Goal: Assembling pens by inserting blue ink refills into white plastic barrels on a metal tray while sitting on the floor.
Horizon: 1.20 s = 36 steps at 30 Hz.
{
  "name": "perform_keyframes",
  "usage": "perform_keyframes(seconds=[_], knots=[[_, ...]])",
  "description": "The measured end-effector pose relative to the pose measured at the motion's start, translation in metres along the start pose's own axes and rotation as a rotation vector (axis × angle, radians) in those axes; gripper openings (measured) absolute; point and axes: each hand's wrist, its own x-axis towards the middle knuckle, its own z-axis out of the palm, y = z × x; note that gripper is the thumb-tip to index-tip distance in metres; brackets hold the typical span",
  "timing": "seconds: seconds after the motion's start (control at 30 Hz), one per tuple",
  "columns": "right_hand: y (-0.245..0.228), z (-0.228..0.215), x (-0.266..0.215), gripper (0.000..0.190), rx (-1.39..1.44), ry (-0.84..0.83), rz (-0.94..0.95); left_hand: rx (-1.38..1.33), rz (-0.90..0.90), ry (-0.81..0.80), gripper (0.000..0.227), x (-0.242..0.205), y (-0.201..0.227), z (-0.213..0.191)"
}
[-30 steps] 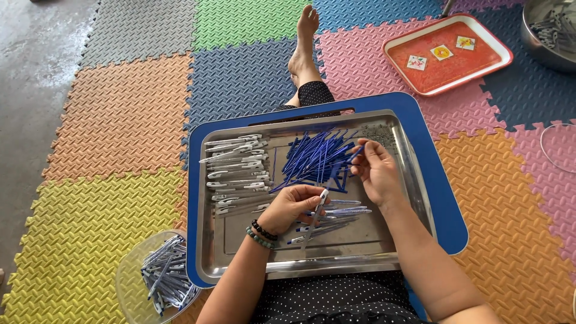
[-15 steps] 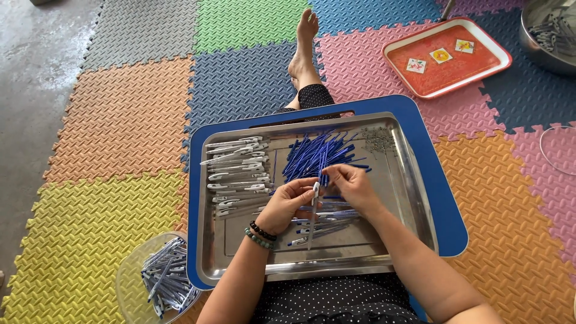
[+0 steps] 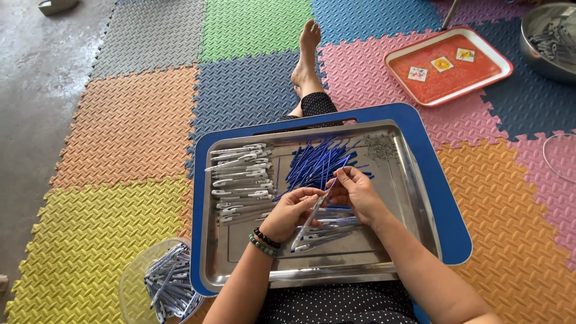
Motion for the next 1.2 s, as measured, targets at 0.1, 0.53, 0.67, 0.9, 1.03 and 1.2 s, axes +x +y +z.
perform_keyframes(seconds=[0.1,0.53,0.67,0.9,1.03,1.2], knots=[[-0.005,0.011,-0.015,0.021,0.064,-0.032,0.071,-0.095,-0.02,0.064,0.025,-0.004,0.006,0.006],[0.012,-0.009,0.001,0.015,0.186,0.057,0.024,0.253,0.104,0.202,0.025,-0.007,0.018,0.004],[0.013,-0.021,0.005,0.014,0.19,0.104,-0.026,0.459,0.184,0.296,0.027,-0.013,0.025,0.002],[-0.003,-0.047,0.025,0.011,0.195,0.183,-0.121,0.807,0.31,0.447,0.031,-0.02,0.043,-0.004],[-0.022,-0.082,0.038,0.01,0.201,0.222,-0.168,0.95,0.361,0.496,0.033,-0.029,0.067,-0.023],[-0.048,-0.119,0.059,0.018,0.262,0.293,-0.252,1.574,0.478,0.746,0.042,-0.019,0.094,-0.096]])
